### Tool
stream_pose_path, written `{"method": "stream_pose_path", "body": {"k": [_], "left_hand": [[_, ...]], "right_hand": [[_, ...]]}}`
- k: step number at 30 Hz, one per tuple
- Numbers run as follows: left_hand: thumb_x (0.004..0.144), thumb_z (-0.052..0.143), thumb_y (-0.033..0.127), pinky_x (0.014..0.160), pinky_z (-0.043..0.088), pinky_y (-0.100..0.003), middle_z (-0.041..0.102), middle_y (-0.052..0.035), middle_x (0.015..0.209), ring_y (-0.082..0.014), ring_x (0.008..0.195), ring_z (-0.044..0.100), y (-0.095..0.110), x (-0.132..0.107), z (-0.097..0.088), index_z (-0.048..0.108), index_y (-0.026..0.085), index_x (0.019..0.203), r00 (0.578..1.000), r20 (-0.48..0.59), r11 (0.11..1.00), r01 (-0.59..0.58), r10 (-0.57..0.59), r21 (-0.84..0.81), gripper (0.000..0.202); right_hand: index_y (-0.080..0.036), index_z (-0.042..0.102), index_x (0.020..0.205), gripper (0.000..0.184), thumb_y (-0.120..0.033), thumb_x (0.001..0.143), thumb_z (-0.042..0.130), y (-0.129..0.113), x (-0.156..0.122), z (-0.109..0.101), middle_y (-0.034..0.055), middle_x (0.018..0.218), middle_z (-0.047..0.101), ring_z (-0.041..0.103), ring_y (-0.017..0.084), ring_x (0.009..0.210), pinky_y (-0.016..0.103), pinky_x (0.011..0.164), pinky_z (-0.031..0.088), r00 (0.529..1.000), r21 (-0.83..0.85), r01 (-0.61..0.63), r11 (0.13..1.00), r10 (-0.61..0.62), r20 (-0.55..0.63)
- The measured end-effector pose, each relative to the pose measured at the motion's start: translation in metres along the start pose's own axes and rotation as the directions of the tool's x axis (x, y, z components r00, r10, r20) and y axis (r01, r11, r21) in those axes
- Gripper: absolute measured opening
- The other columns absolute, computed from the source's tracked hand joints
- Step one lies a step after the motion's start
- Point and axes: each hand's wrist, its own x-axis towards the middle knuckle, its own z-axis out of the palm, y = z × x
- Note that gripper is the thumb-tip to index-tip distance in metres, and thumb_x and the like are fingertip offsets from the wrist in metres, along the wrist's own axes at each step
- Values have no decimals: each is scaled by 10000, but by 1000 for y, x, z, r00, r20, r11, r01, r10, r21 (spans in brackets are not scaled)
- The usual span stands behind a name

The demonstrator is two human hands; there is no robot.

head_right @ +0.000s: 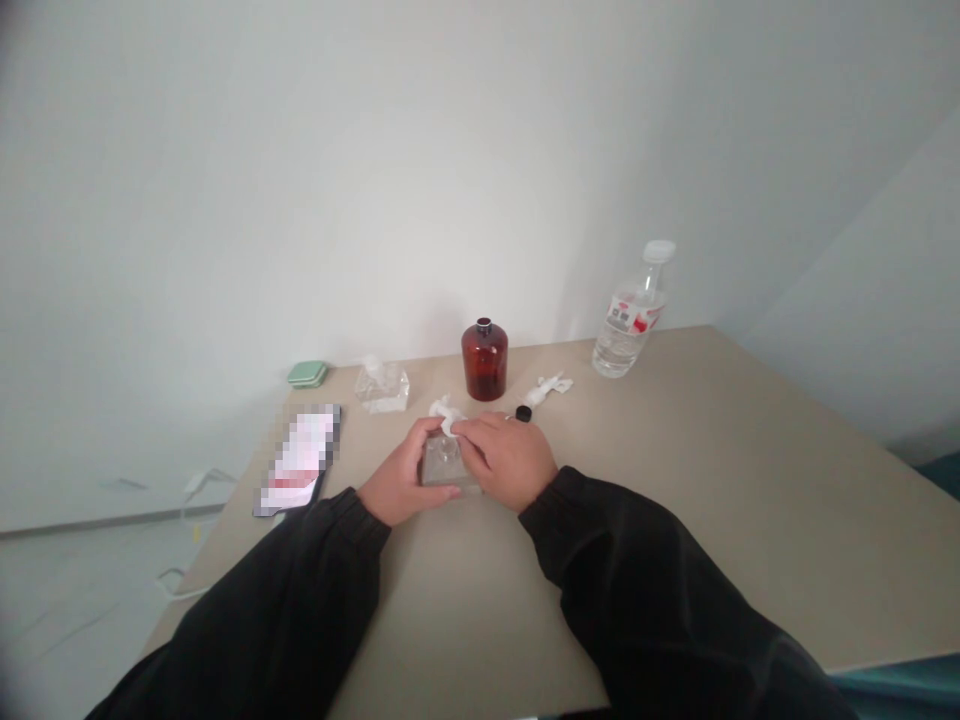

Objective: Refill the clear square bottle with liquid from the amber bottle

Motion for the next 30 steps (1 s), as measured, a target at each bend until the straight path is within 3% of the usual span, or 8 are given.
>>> {"method": "stream_pose_path", "body": {"k": [8, 14, 24, 30], "left_hand": [[635, 802, 306, 959, 428, -407, 525, -84, 1175, -267, 1076, 539, 3, 0, -1, 384, 194, 1241, 1000, -2, 1000, 4, -4, -9, 745], [655, 794, 282, 991, 406, -428, 521, -93, 1197, -272, 1120, 521, 4, 1, -1, 377, 196, 1242, 999, 10, 999, -35, 35, -17, 725], [646, 798, 296, 958, 436, -427, 533, -88, 1186, -273, 1083, 546, 4, 1, -1, 380, 201, 1242, 1000, 9, 1000, 1, 0, -29, 734], [650, 789, 285, 956, 437, -419, 530, -91, 1187, -271, 1084, 542, 7, 0, -2, 397, 194, 1226, 1000, 13, 1000, 17, -16, -6, 703]], "right_hand": [[-174, 687, 808, 272, -242, 900, 441, 4, -2, -4, 46, 712, 645, 560, 167, 686, 262, 637, 347, 997, 28, 74, 997, -75, 7], [-181, 572, 595, 311, -246, 866, 435, 7, -4, -1, 18, 581, 542, 452, 145, 575, 271, 587, 293, 993, -4, 105, 994, -105, -53], [-191, 490, 514, 347, -232, 853, 427, 7, -5, -2, 4, 518, 477, 395, 134, 532, 277, 557, 246, 983, -9, 137, 990, -138, -120], [-184, 499, 509, 403, -264, 893, 410, 14, -4, -1, 14, 527, 508, 431, 136, 548, 285, 557, 228, 995, -81, 21, 996, -29, -99]]}}
